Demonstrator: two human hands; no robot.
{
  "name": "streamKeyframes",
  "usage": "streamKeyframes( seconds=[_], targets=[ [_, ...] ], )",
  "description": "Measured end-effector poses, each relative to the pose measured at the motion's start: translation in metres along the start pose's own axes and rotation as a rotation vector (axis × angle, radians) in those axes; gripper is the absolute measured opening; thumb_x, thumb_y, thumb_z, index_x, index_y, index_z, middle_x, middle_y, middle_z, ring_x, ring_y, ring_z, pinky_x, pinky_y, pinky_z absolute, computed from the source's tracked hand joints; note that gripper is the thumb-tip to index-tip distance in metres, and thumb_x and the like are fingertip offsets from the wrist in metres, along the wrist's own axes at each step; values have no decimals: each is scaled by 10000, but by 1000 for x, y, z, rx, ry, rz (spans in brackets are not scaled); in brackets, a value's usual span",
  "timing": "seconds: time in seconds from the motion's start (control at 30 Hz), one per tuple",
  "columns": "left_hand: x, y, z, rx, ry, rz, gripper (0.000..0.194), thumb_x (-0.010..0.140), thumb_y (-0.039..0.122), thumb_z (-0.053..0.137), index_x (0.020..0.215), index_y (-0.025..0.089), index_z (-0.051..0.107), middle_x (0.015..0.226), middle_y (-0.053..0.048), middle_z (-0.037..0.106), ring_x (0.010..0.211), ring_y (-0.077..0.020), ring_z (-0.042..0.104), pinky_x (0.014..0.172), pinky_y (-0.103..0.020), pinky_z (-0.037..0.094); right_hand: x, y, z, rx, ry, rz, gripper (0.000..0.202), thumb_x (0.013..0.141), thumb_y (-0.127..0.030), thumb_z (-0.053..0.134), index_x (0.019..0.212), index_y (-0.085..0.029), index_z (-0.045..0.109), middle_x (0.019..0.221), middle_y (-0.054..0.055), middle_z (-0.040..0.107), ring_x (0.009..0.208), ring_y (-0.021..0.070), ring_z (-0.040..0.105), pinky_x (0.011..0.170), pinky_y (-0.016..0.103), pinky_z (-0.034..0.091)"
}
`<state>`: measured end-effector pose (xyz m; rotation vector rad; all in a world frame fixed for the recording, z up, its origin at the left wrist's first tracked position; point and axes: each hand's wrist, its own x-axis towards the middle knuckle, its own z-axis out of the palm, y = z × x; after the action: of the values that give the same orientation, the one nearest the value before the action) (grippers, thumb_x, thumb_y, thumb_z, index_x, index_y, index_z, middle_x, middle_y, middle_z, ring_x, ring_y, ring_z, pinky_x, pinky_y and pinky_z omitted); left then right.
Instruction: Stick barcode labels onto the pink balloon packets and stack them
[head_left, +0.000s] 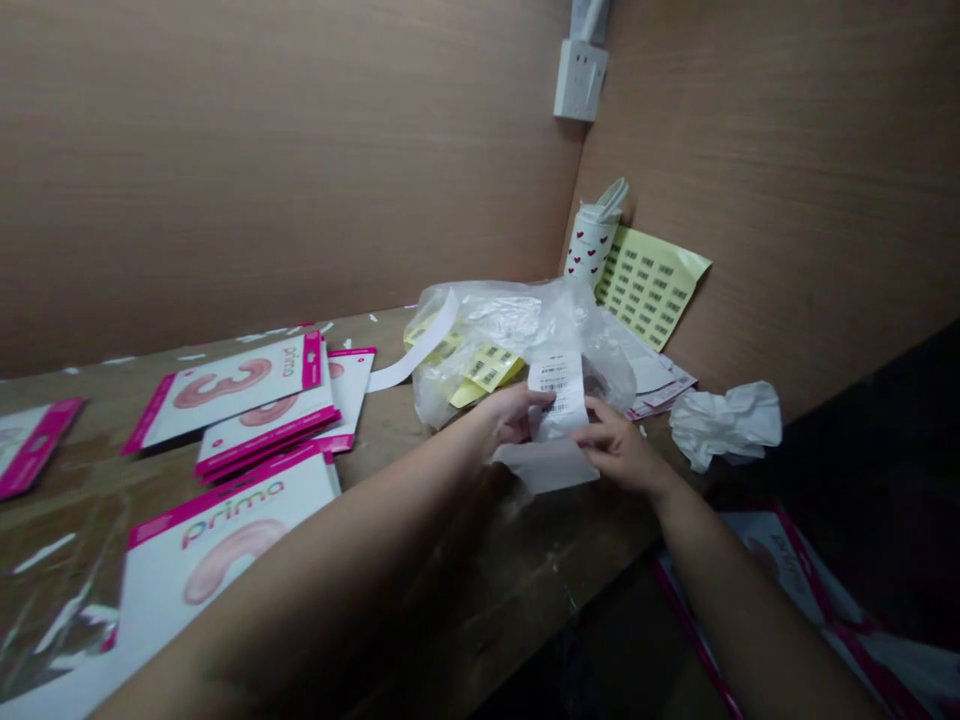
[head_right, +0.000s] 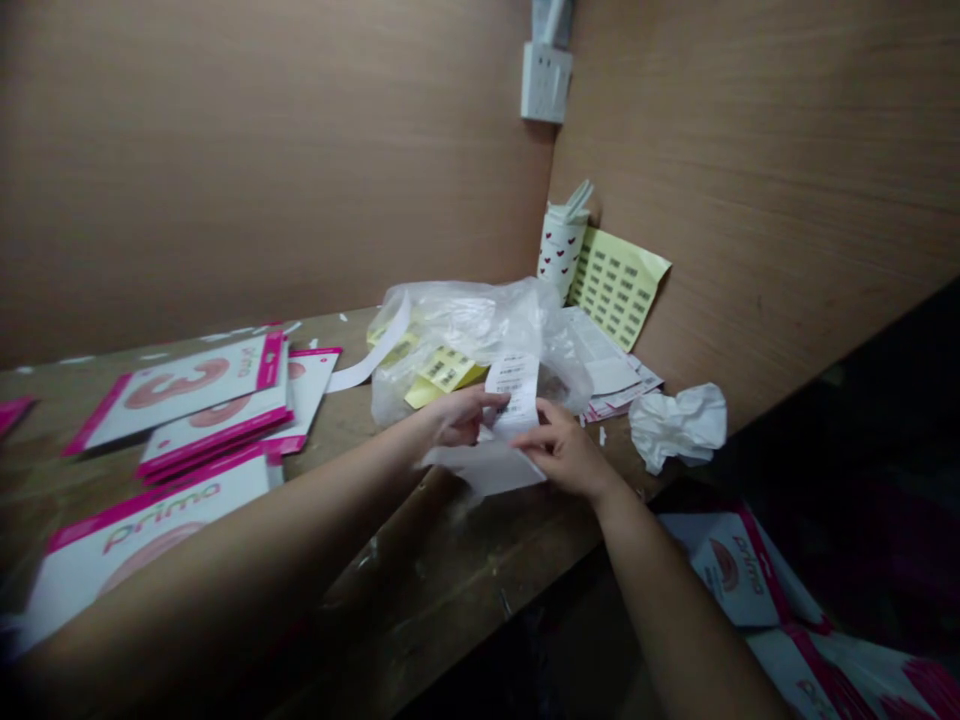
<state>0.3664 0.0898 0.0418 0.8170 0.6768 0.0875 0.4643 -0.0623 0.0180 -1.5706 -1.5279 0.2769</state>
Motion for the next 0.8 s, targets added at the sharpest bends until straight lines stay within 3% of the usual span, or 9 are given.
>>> streamKeyframes(
  seconds=[0.1,0.23,0.37,0.47,0.6,0.8],
  targets=[
    [0,-3,1,-9,6,34,207,765,7,528,881,160,605,678,-5,658,528,-126,612,550,-231,508,8,11,0,300,224,189,299,771,-302,593,1062,-232,582,959,47,616,793,166,622,684,314,525],
    [3,-3,2,-41,19,-4,91,818,103,520,824,135,605,638,-26,643,518,-134,612,546,-239,516,23,24,3,72,285,243,308,713,-297,638,994,-173,618,774,28,633,696,158,601,640,291,507],
    [8,-1,5,-72,60,-50,118,834,209,540,798,116,603,584,-39,624,481,-146,599,514,-245,515,26,20,6,-91,325,234,278,719,-234,637,989,-177,658,755,31,631,671,172,577,653,316,477],
    [10,-1,8,-87,88,-54,91,811,191,579,862,121,607,566,-18,617,464,-138,589,506,-231,510,21,11,6,-286,343,129,162,782,-210,587,905,-189,691,791,54,631,743,191,565,715,329,453],
    [9,-1,11,-91,121,-55,128,856,168,506,938,123,592,563,-6,617,461,-131,585,520,-235,514,13,-2,4,-742,359,-120,197,869,-196,504,832,-203,697,794,67,623,789,201,532,727,324,439],
    [9,1,14,-56,113,-55,185,873,176,460,997,112,582,610,-18,626,495,-142,590,533,-249,509,3,-24,1,-740,222,-306,154,841,-137,516,814,-207,650,942,79,630,944,226,545,826,384,459]
  ],
)
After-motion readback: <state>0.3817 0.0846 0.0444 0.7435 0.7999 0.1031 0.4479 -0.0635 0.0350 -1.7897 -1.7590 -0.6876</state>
